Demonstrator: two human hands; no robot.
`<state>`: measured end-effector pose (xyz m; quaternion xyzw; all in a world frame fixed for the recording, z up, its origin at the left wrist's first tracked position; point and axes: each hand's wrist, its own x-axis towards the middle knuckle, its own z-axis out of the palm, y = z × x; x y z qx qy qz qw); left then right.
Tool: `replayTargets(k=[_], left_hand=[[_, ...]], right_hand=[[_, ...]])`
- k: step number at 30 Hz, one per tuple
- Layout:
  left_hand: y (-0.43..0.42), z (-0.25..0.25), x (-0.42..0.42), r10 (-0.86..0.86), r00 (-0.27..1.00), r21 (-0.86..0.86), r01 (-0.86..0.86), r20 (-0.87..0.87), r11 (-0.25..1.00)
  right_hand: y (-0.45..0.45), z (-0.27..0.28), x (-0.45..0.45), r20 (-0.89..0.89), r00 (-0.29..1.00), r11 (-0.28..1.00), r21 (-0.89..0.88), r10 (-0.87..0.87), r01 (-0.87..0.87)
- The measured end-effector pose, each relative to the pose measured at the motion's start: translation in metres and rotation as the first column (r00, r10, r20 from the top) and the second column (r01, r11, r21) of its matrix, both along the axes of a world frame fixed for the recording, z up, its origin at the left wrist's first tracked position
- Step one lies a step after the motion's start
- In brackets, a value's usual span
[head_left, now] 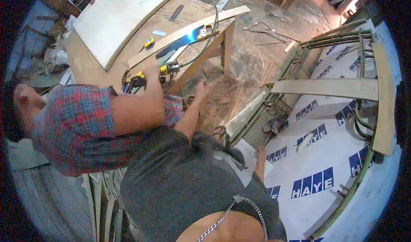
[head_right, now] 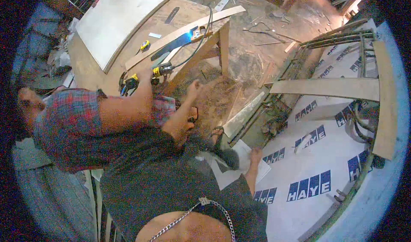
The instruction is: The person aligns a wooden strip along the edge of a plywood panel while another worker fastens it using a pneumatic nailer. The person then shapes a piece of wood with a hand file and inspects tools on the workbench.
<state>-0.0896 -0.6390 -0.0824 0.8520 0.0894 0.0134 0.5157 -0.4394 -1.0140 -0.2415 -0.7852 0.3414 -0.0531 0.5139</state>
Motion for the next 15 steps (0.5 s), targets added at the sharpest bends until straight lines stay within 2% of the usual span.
replayTargets(k=[1,2,3,4,5,6,7,9,11,14,15], left_hand=[[0.002,0.017,0.015,-0.026,0.997,0.208,0.01,0.077,0.978],[0.002,0.019,0.029,-0.031,0.997,0.203,0.015,0.072,0.979],[0.002,0.022,0.043,-0.009,0.993,0.211,-0.016,0.114,0.977],[0.002,0.023,0.054,0.015,0.987,0.221,-0.05,0.158,0.974],[0.0,0.022,0.061,0.017,0.987,0.221,-0.052,0.157,0.974],[-0.002,0.023,0.069,0.045,0.981,0.23,-0.089,0.187,0.969],[-0.004,0.024,0.076,0.075,0.974,0.238,-0.127,0.216,0.963],[-0.008,0.03,0.085,0.105,0.975,0.22,-0.148,0.194,0.964],[-0.012,0.032,0.091,0.149,0.973,0.199,-0.183,0.174,0.963],[-0.011,0.038,0.107,0.184,0.953,0.252,-0.244,0.241,0.937],[-0.013,0.047,0.108,0.213,0.966,0.293,-0.247,0.145,0.924]], right_hand=[[-0.004,0.047,0.038,-0.045,0.993,0.972,0.201,-0.112,0.119],[-0.027,0.028,0.063,0.127,0.992,0.999,0.028,0.028,-0.032],[-0.054,-0.001,0.082,0.266,0.943,0.973,-0.169,0.198,-0.156],[-0.052,0.025,0.099,0.264,0.944,0.973,-0.171,0.199,-0.157],[-0.044,0.07,0.114,0.158,0.986,0.996,0.051,0.06,-0.069],[-0.038,0.104,0.128,0.021,0.998,0.965,0.259,-0.054,0.046],[-0.042,0.092,0.129,0.02,0.999,0.965,0.259,-0.047,0.04],[-0.075,0.011,0.112,0.129,0.986,0.995,-0.029,0.103,-0.101],[-0.073,0.002,0.096,-0.069,0.986,0.987,-0.03,0.154,-0.156],[-0.083,-0.023,0.094,-0.299,0.9,0.939,-0.034,0.317,-0.342],[-0.093,-0.03,0.1,-0.354,0.853,0.906,-0.036,0.383,-0.421]])
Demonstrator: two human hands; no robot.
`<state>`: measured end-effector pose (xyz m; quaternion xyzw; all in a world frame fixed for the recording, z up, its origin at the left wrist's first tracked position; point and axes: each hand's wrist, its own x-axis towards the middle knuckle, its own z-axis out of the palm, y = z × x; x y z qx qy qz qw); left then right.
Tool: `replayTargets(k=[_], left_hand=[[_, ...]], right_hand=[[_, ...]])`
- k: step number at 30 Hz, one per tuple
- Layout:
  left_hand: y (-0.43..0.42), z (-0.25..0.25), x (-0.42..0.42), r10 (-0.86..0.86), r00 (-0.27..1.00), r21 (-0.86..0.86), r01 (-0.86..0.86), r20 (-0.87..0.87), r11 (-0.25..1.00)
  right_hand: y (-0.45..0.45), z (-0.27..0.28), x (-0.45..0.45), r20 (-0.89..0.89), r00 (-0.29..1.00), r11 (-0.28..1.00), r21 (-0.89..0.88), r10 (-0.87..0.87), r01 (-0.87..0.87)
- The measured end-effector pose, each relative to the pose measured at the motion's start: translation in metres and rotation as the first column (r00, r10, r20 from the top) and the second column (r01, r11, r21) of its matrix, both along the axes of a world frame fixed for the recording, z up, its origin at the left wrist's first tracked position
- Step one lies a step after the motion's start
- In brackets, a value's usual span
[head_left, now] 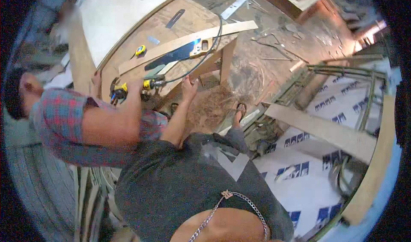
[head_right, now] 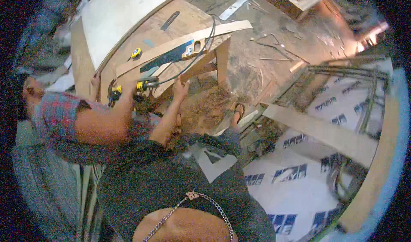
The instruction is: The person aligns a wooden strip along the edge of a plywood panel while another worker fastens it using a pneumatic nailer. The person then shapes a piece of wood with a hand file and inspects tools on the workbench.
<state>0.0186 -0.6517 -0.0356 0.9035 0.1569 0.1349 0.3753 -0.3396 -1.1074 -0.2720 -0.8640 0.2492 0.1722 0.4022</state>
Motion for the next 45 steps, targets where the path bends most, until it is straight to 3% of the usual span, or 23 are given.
replayTargets(k=[3,6,8,9,10,11,12,13,14,15,16,17,18,20,22,24,28,29,31,32,34,37,45], left_hand=[[-0.004,0.016,0.006,0.124,0.981,0.076,-0.114,-0.151,0.991],[-0.002,0.012,0.025,0.18,0.982,0.305,-0.158,-0.047,0.939],[0.005,0.015,0.043,0.22,0.975,0.363,-0.19,-0.042,0.912],[0.004,0.013,0.046,0.255,0.966,0.398,-0.221,-0.036,0.89],[0.002,0.025,0.055,0.323,0.944,0.35,-0.278,-0.075,0.894],[0.006,0.023,0.066,0.341,0.937,0.359,-0.294,-0.073,0.886],[0.013,0.023,0.074,0.367,0.926,0.384,-0.307,-0.09,0.871],[0.018,0.024,0.077,0.39,0.914,0.409,-0.316,-0.109,0.856],[0.015,0.04,0.085,0.454,0.869,0.355,-0.368,-0.197,0.859],[0.018,0.043,0.085,0.47,0.86,0.361,-0.382,-0.2,0.851],[0.023,0.044,0.086,0.461,0.858,0.373,-0.361,-0.226,0.855],[0.026,0.045,0.09,0.455,0.856,0.378,-0.348,-0.245,0.858],[0.027,0.048,0.094,0.479,0.847,0.368,-0.379,-0.232,0.849],[0.026,0.048,0.089,0.503,0.82,0.264,-0.439,-0.273,0.859],[0.017,0.048,0.085,0.578,0.785,0.276,-0.518,-0.221,0.809],[0.02,0.033,0.084,0.659,0.745,0.37,-0.585,-0.108,0.722],[0.008,0.065,0.087,0.739,0.634,0.236,-0.7,-0.228,0.674],[0.011,0.061,0.086,0.754,0.617,0.231,-0.718,-0.227,0.657],[0.018,0.043,0.081,0.726,0.662,0.256,-0.681,-0.188,0.687],[0.023,0.023,0.079,0.723,0.691,0.351,-0.676,-0.003,0.647],[0.023,0.041,0.081,0.722,0.684,0.281,-0.676,-0.106,0.681],[0.025,0.062,0.082,0.727,0.649,0.223,-0.692,-0.225,0.687],[0.041,0.069,0.077,0.659,0.7,0.186,-0.634,-0.277,0.751]], right_hand=[[-0.058,-0.022,0.043,-0.096,0.967,0.965,-0.092,0.237,-0.246],[-0.137,-0.058,0.122,-0.152,0.891,0.857,-0.246,0.427,-0.453],[-0.2,-0.118,0.192,-0.185,0.728,0.545,-0.55,0.66,-0.633],[-0.221,-0.142,0.237,-0.268,0.562,0.14,-0.803,0.783,-0.579],[-0.236,-0.129,0.291,-0.026,0.838,0.81,-0.241,0.545,-0.535],[-0.235,-0.08,0.351,-0.018,0.999,0.92,0.39,-0.032,0.037],[-0.244,-0.038,0.44,-0.485,0.803,0.921,0.012,0.346,-0.389],[-0.222,-0.008,0.468,-0.104,0.956,0.939,-0.183,0.276,-0.291],[-0.227,0.017,0.524,0.186,0.862,0.837,-0.402,0.472,-0.371],[-0.193,0.088,0.56,0.295,0.877,0.915,-0.256,0.38,-0.311],[-0.188,0.089,0.599,0.274,0.671,0.594,-0.744,0.689,-0.306],[-0.177,0.09,0.64,0.363,0.79,0.848,-0.403,0.493,-0.344],[-0.148,0.122,0.676,0.347,0.895,0.954,0.004,0.28,-0.301],[-0.084,0.17,0.713,0.51,0.739,0.89,-0.142,0.44,-0.433],[-0.001,0.241,0.713,0.428,0.807,0.881,0.049,0.407,-0.471],[0.054,0.236,0.718,0.592,0.673,0.826,0.023,0.443,-0.563],[0.141,0.29,0.714,0.597,0.369,0.612,-0.271,0.712,-0.743],[0.156,0.308,0.714,0.585,0.235,0.538,-0.42,0.776,-0.731],[0.176,0.312,0.728,0.449,0.202,0.438,-0.518,0.87,-0.735],[0.184,0.313,0.736,0.386,0.149,0.364,-0.577,0.91,-0.731],[0.196,0.311,0.752,0.293,0.047,0.24,-0.666,0.955,-0.707],[0.212,0.308,0.773,0.025,0.076,0.079,-0.458,0.997,-0.885],[0.209,0.344,0.807,0.253,0.022,0.108,-0.333,0.967,-0.937]])
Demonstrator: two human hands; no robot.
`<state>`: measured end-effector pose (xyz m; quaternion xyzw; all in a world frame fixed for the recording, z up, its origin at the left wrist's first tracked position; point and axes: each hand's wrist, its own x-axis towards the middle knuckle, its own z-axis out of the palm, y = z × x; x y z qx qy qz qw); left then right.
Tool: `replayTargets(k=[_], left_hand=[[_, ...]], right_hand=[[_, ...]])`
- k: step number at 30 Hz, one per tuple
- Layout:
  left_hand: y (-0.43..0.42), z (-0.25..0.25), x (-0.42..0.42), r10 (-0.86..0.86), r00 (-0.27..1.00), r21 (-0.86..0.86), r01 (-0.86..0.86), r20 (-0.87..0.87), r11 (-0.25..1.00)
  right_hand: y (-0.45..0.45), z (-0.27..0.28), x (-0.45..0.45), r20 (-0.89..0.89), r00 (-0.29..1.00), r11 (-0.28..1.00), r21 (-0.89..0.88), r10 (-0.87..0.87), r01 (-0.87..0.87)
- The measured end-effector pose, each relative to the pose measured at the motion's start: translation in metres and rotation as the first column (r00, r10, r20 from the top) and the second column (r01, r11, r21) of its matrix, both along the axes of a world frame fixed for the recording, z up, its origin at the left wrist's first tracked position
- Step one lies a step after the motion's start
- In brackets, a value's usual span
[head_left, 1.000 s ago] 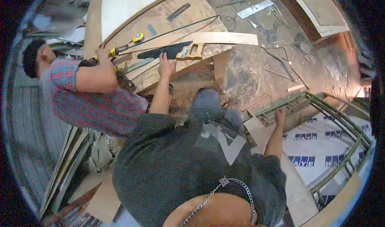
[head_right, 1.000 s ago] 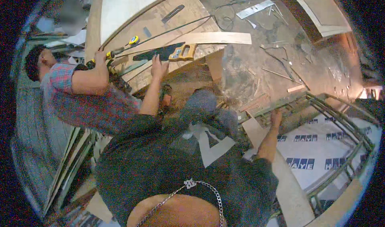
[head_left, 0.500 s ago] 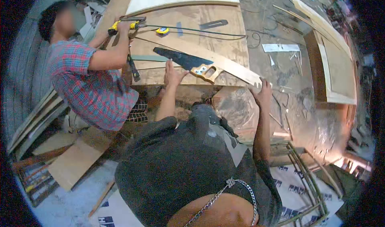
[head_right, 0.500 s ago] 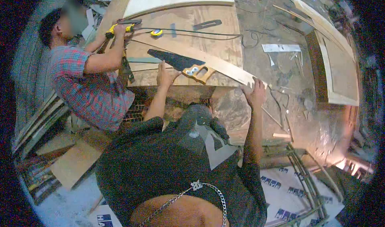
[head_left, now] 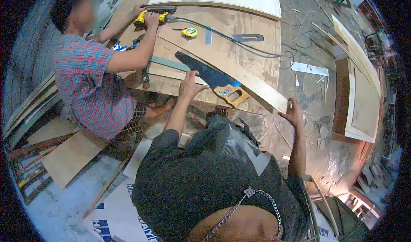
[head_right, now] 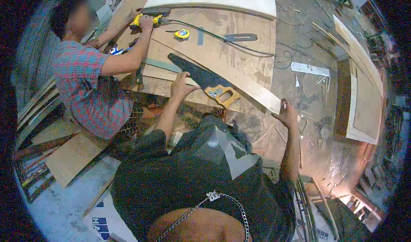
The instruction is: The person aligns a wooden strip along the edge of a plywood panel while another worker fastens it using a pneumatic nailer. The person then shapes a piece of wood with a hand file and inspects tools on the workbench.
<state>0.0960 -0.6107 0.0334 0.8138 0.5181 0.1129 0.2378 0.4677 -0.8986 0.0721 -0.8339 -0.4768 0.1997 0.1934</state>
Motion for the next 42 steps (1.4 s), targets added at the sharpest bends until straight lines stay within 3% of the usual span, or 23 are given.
replayTargets(k=[4,8,10,11,12,14,18,21,22,24,25,26,28,30,33,34,35,37,38,39,40,41,42], left_hand=[[0.004,-0.009,-0.012,-0.103,0.993,0.144,0.094,0.05,0.985],[0.002,-0.016,-0.013,-0.16,0.984,0.145,0.169,-0.072,0.975],[0.002,-0.017,-0.012,-0.159,0.975,0.133,0.181,-0.155,0.975],[0.006,-0.019,-0.013,-0.192,0.96,0.14,0.222,-0.202,0.965],[0.011,-0.022,-0.013,-0.222,0.942,0.146,0.264,-0.25,0.954],[0.008,-0.019,-0.012,-0.216,0.942,0.135,0.256,-0.257,0.957],[-0.008,0.005,-0.011,-0.092,0.973,0.063,0.108,-0.214,0.992],[-0.013,0.007,-0.011,-0.1,0.891,0.233,0.222,-0.444,0.947],[-0.016,0.003,-0.007,-0.078,0.888,0.243,0.207,-0.453,0.948],[-0.02,0.0,-0.002,-0.097,0.773,0.277,0.338,-0.627,0.899],[-0.023,-0.002,0.0,-0.08,0.767,0.287,0.332,-0.637,0.899],[-0.033,-0.007,0.003,-0.066,0.779,0.235,0.268,-0.624,0.934],[-0.054,0.006,0.023,-0.036,0.795,0.184,0.184,-0.606,0.966],[-0.077,0.03,0.048,0.082,0.774,-0.084,-0.172,-0.628,0.981],[-0.117,0.004,0.019,0.192,0.867,0.052,-0.189,-0.459,0.981],[-0.133,-0.002,0.021,0.247,0.899,0.135,-0.212,-0.361,0.968],[-0.152,0.012,0.032,0.365,0.871,0.076,-0.361,-0.328,0.93],[-0.192,0.018,0.033,0.547,0.794,0.043,-0.557,-0.265,0.829],[-0.212,0.001,0.015,0.612,0.758,0.071,-0.613,-0.228,0.787],[-0.233,-0.036,-0.015,0.633,0.741,0.071,-0.635,-0.224,0.769],[-0.256,-0.086,-0.051,0.573,0.787,0.293,-0.506,-0.227,0.811],[-0.277,-0.11,-0.07,0.508,0.823,0.495,-0.34,-0.255,0.8],[-0.292,-0.092,-0.06,0.524,0.811,0.495,-0.354,-0.259,0.793]], right_hand=[[-0.012,0.021,0.042,0.147,0.988,0.998,0.037,0.039,-0.045],[-0.032,0.033,0.09,0.07,0.997,0.996,-0.082,0.037,-0.032],[-0.046,0.038,0.111,-0.221,0.975,0.999,-0.028,-0.029,0.024],[-0.052,0.041,0.12,-0.065,0.989,0.988,0.089,0.134,-0.128],[-0.051,0.051,0.125,-0.07,0.987,0.986,0.09,0.144,-0.137],[-0.051,0.072,0.132,-0.136,0.989,0.989,-0.128,0.058,-0.076],[-0.062,0.075,0.163,-0.195,0.978,0.985,-0.143,0.072,-0.101],[-0.077,0.067,0.19,-0.324,0.946,0.982,-0.185,-0.024,-0.038],[-0.081,0.062,0.2,-0.333,0.943,0.983,-0.172,-0.002,-0.058],[-0.094,0.048,0.219,-0.334,0.941,0.977,-0.176,0.052,-0.117],[-0.105,0.041,0.227,-0.315,0.944,0.986,-0.096,0.101,-0.138],[-0.115,0.033,0.235,-0.321,0.94,0.985,-0.088,0.115,-0.15],[-0.125,0.03,0.249,-0.186,0.978,0.944,-0.296,0.09,-0.143],[-0.137,0.008,0.266,-0.377,0.919,0.936,-0.266,0.119,-0.23],[-0.18,-0.088,0.304,-0.624,0.78,0.928,-0.315,-0.045,-0.199],[-0.179,-0.086,0.304,-0.607,0.795,0.886,-0.365,0.007,-0.286],[-0.175,-0.08,0.285,-0.593,0.803,0.833,-0.413,0.059,-0.367],[-0.161,-0.047,0.247,-0.736,0.667,0.793,-0.472,-0.115,-0.385],[-0.158,-0.041,0.238,-0.741,0.622,0.746,-0.56,-0.255,-0.362],[-0.154,-0.029,0.226,-0.773,0.573,0.764,-0.536,-0.273,-0.359],[-0.166,-0.063,0.23,-0.826,0.482,0.753,-0.51,-0.293,-0.415],[-0.166,-0.06,0.223,-0.815,0.534,0.769,-0.485,-0.224,-0.417],[-0.165,-0.053,0.212,-0.8,0.579,0.784,-0.457,-0.156,-0.42]])
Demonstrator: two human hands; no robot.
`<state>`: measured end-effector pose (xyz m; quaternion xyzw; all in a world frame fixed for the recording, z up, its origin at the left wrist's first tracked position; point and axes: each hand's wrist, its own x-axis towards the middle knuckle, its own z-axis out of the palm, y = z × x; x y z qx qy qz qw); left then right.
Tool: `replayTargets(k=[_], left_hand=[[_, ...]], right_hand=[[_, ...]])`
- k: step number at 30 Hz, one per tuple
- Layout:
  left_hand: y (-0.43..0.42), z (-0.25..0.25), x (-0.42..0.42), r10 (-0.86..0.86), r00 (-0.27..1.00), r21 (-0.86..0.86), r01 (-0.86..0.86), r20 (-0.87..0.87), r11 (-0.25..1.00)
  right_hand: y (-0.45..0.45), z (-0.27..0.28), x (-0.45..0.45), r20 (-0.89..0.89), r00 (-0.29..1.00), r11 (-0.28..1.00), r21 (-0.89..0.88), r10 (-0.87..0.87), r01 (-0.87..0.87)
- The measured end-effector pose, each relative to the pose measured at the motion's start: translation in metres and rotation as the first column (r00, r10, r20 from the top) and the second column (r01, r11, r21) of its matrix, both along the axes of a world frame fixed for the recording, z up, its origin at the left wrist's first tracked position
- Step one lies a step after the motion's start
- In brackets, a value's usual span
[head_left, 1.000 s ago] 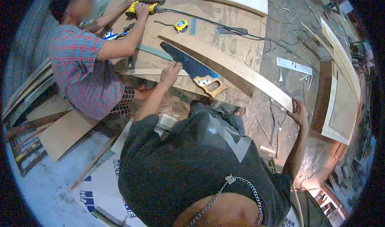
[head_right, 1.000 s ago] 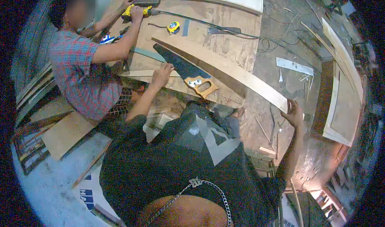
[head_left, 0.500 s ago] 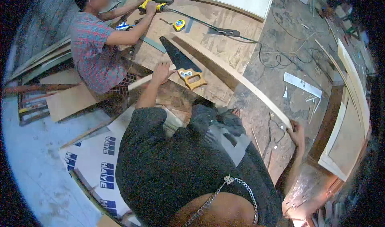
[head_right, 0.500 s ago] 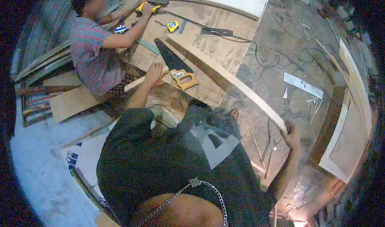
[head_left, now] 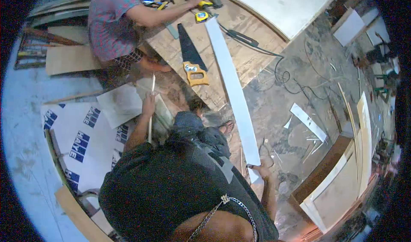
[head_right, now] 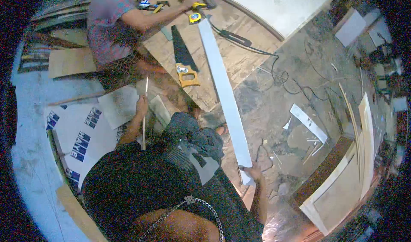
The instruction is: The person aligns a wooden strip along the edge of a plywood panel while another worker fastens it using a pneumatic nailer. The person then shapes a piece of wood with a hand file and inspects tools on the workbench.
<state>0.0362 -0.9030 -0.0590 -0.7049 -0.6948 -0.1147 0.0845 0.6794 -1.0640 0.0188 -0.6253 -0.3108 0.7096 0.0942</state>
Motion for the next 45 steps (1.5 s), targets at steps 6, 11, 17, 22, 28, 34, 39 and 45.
replayTargets(k=[6,11,17,22,28,34,39,45], left_hand=[[-0.03,0.055,0.046,0.263,0.328,-0.191,-0.237,0.907,0.953],[0.01,0.055,0.031,0.032,0.113,0.013,-0.376,0.993,0.927],[0.037,0.13,0.0,-0.198,-0.327,0.029,-0.455,0.924,0.89],[0.035,0.198,-0.071,-0.438,-0.724,0.143,-0.434,0.533,0.89],[0.009,0.208,-0.153,-0.619,-0.641,0.315,-0.534,0.454,0.785],[-0.021,0.225,-0.186,-0.714,-0.499,0.322,-0.658,0.491,0.681],[-0.036,0.192,-0.231,-0.854,-0.451,0.512,-0.685,0.26,0.518],[0.007,0.233,-0.305,-0.636,-0.13,0.256,-0.84,0.761,0.478]], right_hand=[[-0.06,0.005,-0.02,-0.196,0.932,0.932,0.14,-0.304,0.333],[-0.086,0.014,-0.047,0.365,0.898,0.711,0.698,-0.248,-0.087],[0.018,0.005,-0.144,-0.088,0.915,0.596,0.733,-0.395,0.327],[0.131,0.037,-0.297,0.458,0.889,0.345,0.832,0.013,-0.434],[0.191,0.07,-0.477,0.343,0.899,0.06,0.926,0.273,-0.372],[0.217,0.049,-0.573,0.614,0.724,-0.273,0.789,0.314,-0.551],[0.23,0.025,-0.631,0.676,0.591,-0.081,0.685,0.44,-0.724],[0.266,-0.003,-0.719,0.579,0.68,-0.434,0.807,0.45,-0.4]])
